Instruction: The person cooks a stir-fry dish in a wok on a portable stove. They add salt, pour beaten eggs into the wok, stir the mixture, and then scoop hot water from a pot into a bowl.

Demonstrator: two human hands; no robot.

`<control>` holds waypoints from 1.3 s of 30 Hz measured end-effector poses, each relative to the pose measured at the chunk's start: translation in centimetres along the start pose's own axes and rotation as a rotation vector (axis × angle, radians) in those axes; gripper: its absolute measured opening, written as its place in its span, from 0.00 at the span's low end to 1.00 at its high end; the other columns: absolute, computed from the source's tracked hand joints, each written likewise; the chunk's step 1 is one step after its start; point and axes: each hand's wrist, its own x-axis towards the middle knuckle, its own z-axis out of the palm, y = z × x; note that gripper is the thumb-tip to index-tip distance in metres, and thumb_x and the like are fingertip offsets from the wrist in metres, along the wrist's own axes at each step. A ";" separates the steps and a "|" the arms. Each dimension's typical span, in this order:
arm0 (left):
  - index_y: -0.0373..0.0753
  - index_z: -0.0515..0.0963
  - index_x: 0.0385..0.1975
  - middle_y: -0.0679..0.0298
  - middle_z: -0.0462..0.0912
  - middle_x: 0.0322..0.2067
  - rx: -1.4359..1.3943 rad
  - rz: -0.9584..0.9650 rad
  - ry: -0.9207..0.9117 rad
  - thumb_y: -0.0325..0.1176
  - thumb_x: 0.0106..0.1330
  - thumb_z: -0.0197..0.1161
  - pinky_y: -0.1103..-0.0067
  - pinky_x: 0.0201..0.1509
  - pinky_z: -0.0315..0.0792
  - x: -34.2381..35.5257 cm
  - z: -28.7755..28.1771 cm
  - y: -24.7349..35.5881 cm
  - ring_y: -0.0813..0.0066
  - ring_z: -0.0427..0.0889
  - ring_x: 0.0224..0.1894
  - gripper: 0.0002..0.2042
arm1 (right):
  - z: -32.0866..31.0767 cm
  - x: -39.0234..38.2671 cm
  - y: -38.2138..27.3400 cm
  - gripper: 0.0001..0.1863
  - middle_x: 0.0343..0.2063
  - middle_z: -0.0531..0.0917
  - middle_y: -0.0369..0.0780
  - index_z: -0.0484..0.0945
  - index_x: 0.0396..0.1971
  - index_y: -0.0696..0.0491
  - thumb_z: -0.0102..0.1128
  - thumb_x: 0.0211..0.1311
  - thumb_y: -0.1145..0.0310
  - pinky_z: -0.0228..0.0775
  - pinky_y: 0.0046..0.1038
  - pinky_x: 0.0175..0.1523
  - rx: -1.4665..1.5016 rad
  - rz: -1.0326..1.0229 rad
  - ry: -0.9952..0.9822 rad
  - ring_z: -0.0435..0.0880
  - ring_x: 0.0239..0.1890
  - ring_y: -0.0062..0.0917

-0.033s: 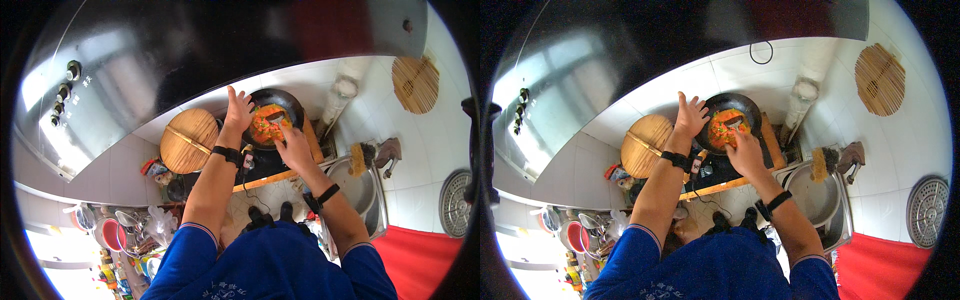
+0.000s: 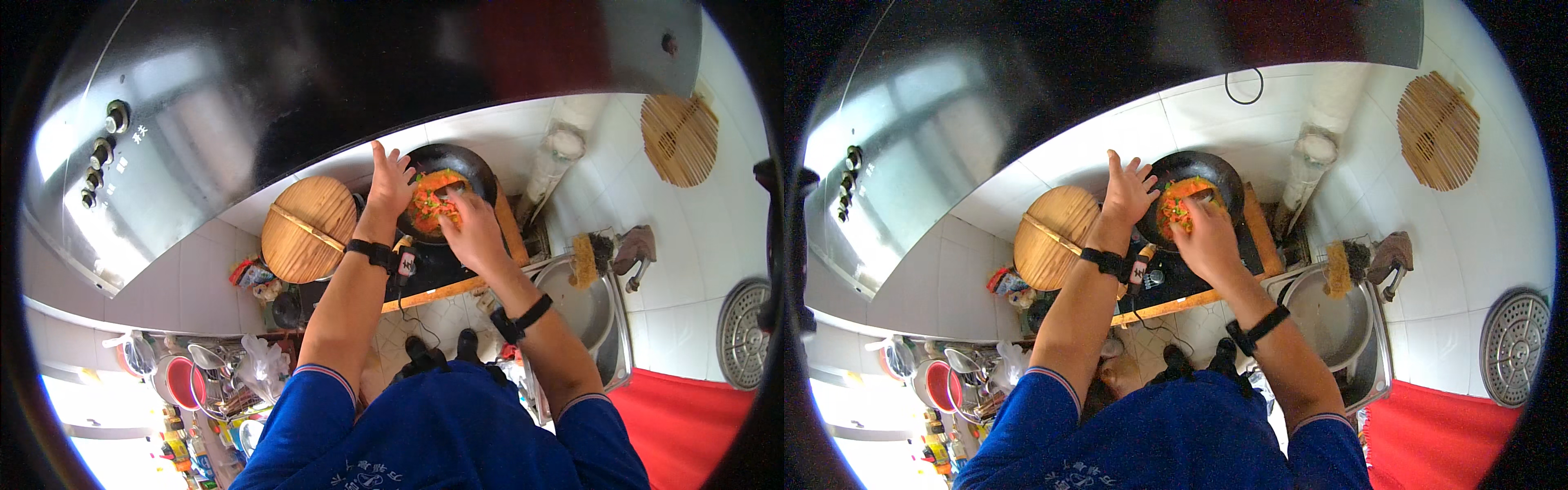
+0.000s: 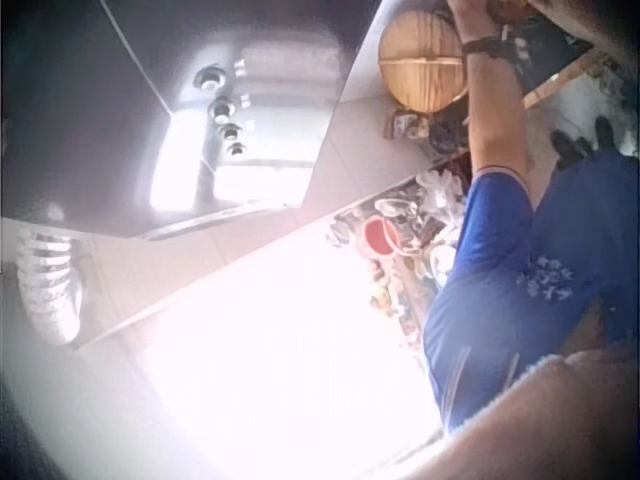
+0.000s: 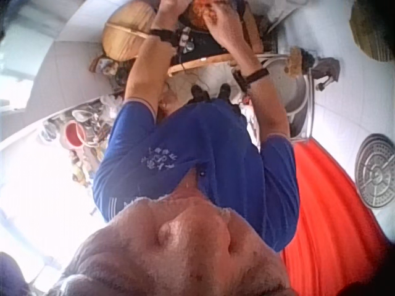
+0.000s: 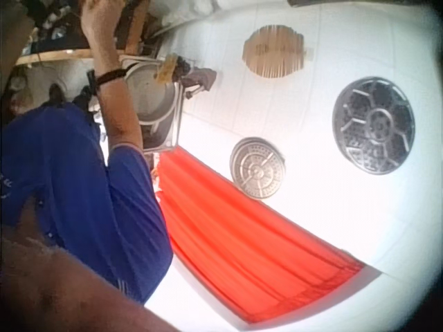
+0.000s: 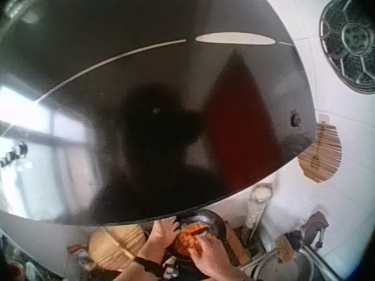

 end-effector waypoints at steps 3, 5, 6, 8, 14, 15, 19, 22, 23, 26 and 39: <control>0.44 0.38 0.80 0.50 0.36 0.80 -0.101 0.026 0.138 0.76 0.69 0.34 0.48 0.79 0.40 -0.8 0.9 0.1 0.44 0.38 0.80 0.49 | 0.9 5.1 -4.3 0.25 0.52 0.82 0.50 0.74 0.61 0.57 0.60 0.70 0.60 0.71 0.47 0.63 0.221 -0.289 0.234 0.80 0.56 0.47; 0.42 0.52 0.73 0.52 0.53 0.71 -0.268 0.035 0.128 0.72 0.72 0.35 0.52 0.75 0.53 -1.8 1.4 0.8 0.48 0.53 0.73 0.42 | 2.9 6.6 -5.9 0.24 0.58 0.80 0.49 0.77 0.58 0.56 0.55 0.74 0.52 0.70 0.39 0.65 0.485 -0.314 0.084 0.78 0.61 0.44; 0.41 0.59 0.69 0.53 0.62 0.67 -0.354 0.041 0.127 0.70 0.74 0.35 0.55 0.72 0.59 -2.3 1.7 1.3 0.50 0.61 0.70 0.39 | 4.1 7.4 -6.1 0.26 0.57 0.81 0.49 0.77 0.59 0.55 0.49 0.76 0.50 0.69 0.41 0.65 0.421 -0.162 0.043 0.79 0.60 0.44; 0.37 0.42 0.78 0.39 0.49 0.75 -0.255 0.133 -0.073 0.79 0.67 0.30 0.46 0.79 0.42 -3.7 1.5 2.6 0.42 0.48 0.78 0.53 | 5.5 8.8 -4.7 0.26 0.56 0.82 0.49 0.77 0.61 0.53 0.43 0.78 0.49 0.70 0.46 0.63 0.416 -0.044 -0.009 0.81 0.58 0.46; 0.42 0.36 0.79 0.46 0.36 0.79 -0.269 0.115 0.206 0.74 0.71 0.35 0.41 0.77 0.45 -6.3 -0.4 3.5 0.35 0.38 0.79 0.49 | 4.3 7.8 -2.9 0.34 0.64 0.73 0.55 0.74 0.65 0.54 0.46 0.74 0.42 0.63 0.52 0.69 0.181 0.057 -0.055 0.70 0.68 0.50; 0.41 0.40 0.79 0.45 0.41 0.78 -0.257 0.129 0.166 0.73 0.71 0.37 0.41 0.76 0.48 -6.8 -0.6 2.9 0.36 0.43 0.77 0.48 | 4.1 6.7 -4.5 0.33 0.65 0.73 0.54 0.73 0.66 0.54 0.50 0.73 0.43 0.63 0.52 0.69 0.228 -0.045 -0.040 0.69 0.69 0.48; 0.39 0.60 0.72 0.48 0.70 0.65 -0.323 0.073 0.060 0.78 0.68 0.35 0.61 0.71 0.67 -9.7 0.6 0.7 0.51 0.69 0.69 0.48 | 4.6 4.4 -9.1 0.19 0.56 0.81 0.50 0.81 0.53 0.54 0.58 0.70 0.58 0.70 0.48 0.64 0.431 -0.467 0.114 0.79 0.59 0.47; 0.35 0.42 0.77 0.40 0.58 0.72 -0.324 0.088 -0.153 0.78 0.68 0.32 0.53 0.74 0.60 -12.9 0.9 1.8 0.46 0.61 0.74 0.52 | 4.4 5.1 -5.5 0.14 0.40 0.86 0.45 0.84 0.42 0.54 0.61 0.63 0.62 0.75 0.41 0.57 0.511 -0.193 0.109 0.84 0.50 0.41; 0.37 0.38 0.78 0.41 0.57 0.72 -0.269 0.165 -0.187 0.76 0.70 0.31 0.52 0.76 0.57 -14.7 1.0 1.5 0.47 0.56 0.76 0.50 | 4.3 5.3 -3.3 0.15 0.41 0.86 0.46 0.83 0.44 0.55 0.60 0.66 0.60 0.76 0.40 0.54 0.167 -0.188 -0.051 0.84 0.50 0.41; 0.38 0.42 0.78 0.43 0.59 0.72 -0.245 0.197 -0.090 0.72 0.73 0.33 0.53 0.75 0.60 -19.2 -0.2 1.5 0.47 0.60 0.74 0.47 | 3.6 1.4 2.4 0.21 0.50 0.84 0.48 0.79 0.53 0.57 0.62 0.67 0.59 0.73 0.44 0.60 -0.033 0.082 -0.043 0.82 0.55 0.43; 0.35 0.62 0.72 0.50 0.83 0.55 0.169 -0.058 0.204 0.46 0.80 0.53 0.66 0.63 0.75 -39.4 -10.8 -8.6 0.63 0.82 0.58 0.28 | 6.1 -4.4 5.3 0.23 0.41 0.84 0.56 0.67 0.55 0.63 0.59 0.68 0.65 0.78 0.50 0.50 -0.403 0.404 -0.292 0.85 0.46 0.52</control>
